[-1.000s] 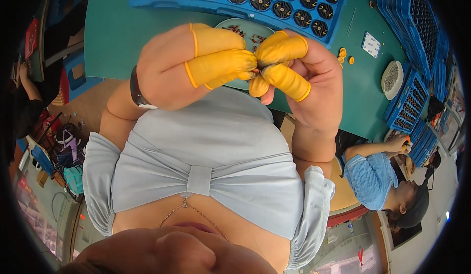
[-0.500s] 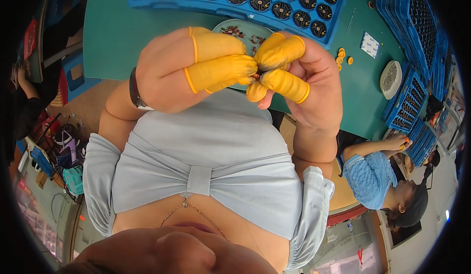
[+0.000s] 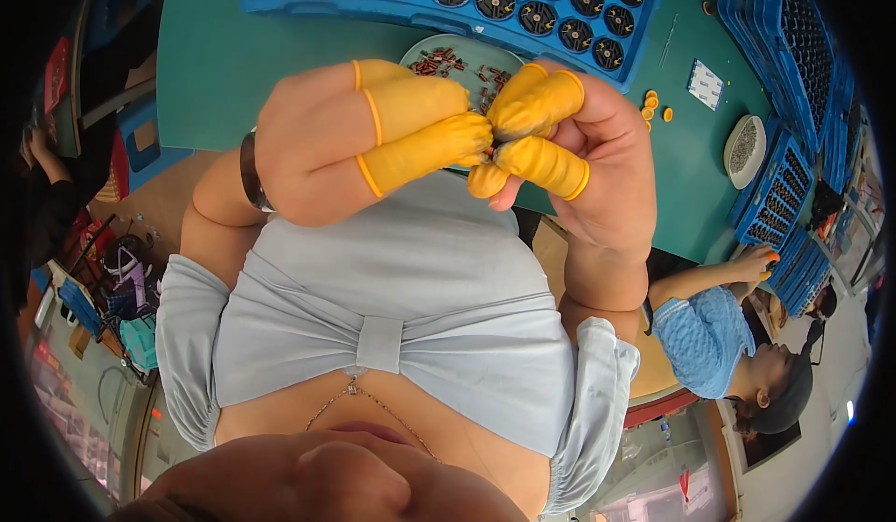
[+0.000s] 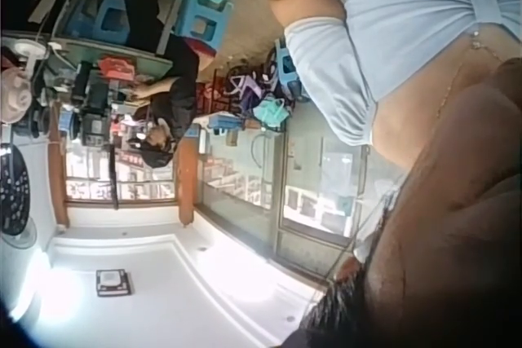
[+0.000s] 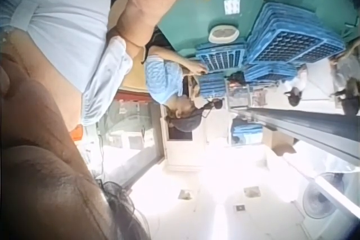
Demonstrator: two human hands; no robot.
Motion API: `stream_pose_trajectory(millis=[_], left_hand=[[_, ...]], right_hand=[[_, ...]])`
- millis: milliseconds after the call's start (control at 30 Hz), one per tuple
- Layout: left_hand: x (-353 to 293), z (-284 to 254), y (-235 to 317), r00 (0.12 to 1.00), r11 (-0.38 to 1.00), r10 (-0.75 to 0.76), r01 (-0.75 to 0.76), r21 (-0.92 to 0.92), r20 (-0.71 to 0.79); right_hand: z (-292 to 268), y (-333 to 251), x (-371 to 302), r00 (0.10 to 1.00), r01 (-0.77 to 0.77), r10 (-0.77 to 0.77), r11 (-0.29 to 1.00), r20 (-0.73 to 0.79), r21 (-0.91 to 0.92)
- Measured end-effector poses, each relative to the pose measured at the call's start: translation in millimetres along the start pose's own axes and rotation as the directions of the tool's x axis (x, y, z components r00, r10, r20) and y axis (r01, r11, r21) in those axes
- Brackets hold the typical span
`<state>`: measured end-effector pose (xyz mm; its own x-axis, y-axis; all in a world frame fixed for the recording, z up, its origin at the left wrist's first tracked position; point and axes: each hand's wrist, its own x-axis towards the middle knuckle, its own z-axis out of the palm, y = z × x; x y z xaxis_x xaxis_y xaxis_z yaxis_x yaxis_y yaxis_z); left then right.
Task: The person assembles small electronic components by hand at a manual assembly station, taking small parts from a plastic tray.
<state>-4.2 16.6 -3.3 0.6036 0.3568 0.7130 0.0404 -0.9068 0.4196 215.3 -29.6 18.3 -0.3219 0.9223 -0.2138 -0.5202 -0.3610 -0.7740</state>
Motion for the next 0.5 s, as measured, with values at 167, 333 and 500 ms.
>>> stream_pose_trajectory(millis=[167, 333, 500], left_hand=[[-0.7, -1.8, 0.9, 0.999, 0.999, 0.034, -0.035, 0.029, 0.016], [0.7, -0.9, 1.9, 1.0, 0.999, 0.015, -0.015, 0.033, -0.01], [0.5, 1.1, 1.2, 0.999, 0.999, -0.026, 0.027, 0.024, -0.025]], right_hand=[[4.2, -2.3, 0.1, 1.0, -0.003, 0.003, 1.0, -0.022, 0.006], [9.7, -4.9, 0.6, 0.996, -0.016, 0.015, 1.0, -0.089, -0.014], [2.5, -3.8, 4.5, 0.999, -0.033, 0.033, 0.997, 0.006, 0.075]])
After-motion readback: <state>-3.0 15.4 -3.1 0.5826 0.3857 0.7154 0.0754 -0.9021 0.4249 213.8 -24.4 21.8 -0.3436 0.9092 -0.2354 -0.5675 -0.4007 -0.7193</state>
